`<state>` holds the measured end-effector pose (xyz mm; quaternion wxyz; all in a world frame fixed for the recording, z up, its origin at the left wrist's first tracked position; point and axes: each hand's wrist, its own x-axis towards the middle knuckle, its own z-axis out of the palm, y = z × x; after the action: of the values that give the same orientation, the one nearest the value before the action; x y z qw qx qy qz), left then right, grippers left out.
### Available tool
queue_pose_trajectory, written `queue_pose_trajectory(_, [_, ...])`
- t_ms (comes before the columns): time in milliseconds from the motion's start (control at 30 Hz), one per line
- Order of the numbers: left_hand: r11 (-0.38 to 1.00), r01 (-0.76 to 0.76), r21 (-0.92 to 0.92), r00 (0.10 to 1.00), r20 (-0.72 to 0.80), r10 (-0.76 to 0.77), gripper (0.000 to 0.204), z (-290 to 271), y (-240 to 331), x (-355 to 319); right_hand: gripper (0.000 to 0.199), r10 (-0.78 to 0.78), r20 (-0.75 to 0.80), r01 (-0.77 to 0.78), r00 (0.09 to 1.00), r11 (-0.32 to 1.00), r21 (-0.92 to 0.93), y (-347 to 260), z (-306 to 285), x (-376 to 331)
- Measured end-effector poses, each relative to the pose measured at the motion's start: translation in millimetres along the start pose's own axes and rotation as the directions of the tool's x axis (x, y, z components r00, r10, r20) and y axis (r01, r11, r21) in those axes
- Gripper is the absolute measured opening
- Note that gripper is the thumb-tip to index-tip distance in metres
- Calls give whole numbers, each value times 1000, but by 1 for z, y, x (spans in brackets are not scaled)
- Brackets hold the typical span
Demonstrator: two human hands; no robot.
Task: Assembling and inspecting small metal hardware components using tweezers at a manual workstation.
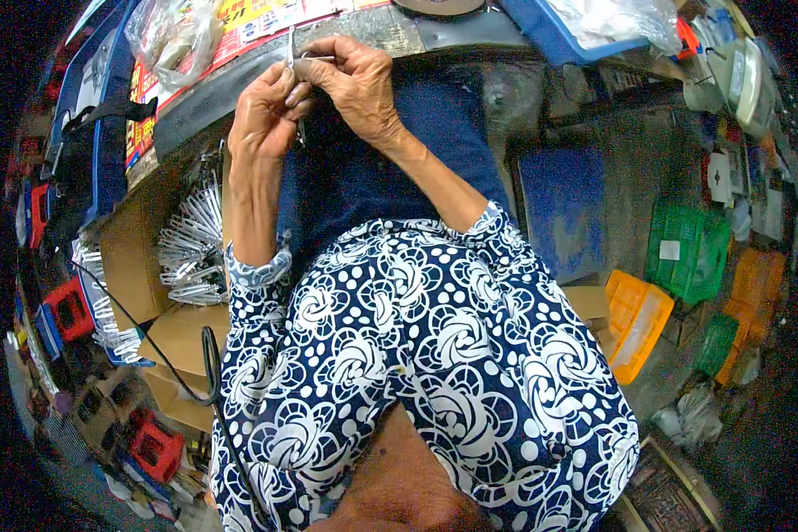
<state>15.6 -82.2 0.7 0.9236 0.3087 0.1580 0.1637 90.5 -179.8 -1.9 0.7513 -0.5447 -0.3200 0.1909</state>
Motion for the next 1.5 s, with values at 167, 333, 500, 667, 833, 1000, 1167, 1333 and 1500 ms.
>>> queue_pose_trajectory(167, [999,37,-19,998,60,-36,4,-1,-6,4,15,-106,-10,104,994,988,-118,-16,-4,0])
queue_pose_trajectory(333, [986,64,-153,998,36,-60,7,-5,-8,-2,11,-563,193,590,804,713,-378,-29,-7,-4])
queue_pose_trajectory(500, [973,123,-196,987,126,-100,7,-8,-6,0,11,-88,134,97,987,993,-63,-35,-21,-5])
queue_pose_trajectory(667, [947,146,-285,982,161,-103,6,-8,-11,0,15,5,177,52,984,948,-315,-25,-23,-5])
queue_pose_trajectory(833, [923,173,-344,961,263,-82,5,-15,-16,3,18,-19,249,110,968,928,-356,-28,-25,-1])
queue_pose_trajectory(1000, [929,168,-328,967,239,-90,4,-12,-17,0,18,28,331,105,943,921,-375,-35,-31,3])
queue_pose_trajectory(1167, [923,194,-332,938,340,-75,8,-15,-19,1,17,62,383,138,922,871,-471,-40,-34,6])
queue_pose_trajectory(1333, [962,166,-217,946,312,-93,8,-15,-20,2,18,68,403,168,913,837,-521,-40,-38,8])
queue_pose_trajectory(1500, [982,115,-148,947,314,-63,9,-14,-21,4,18,60,423,200,904,815,-543,-38,-41,11])
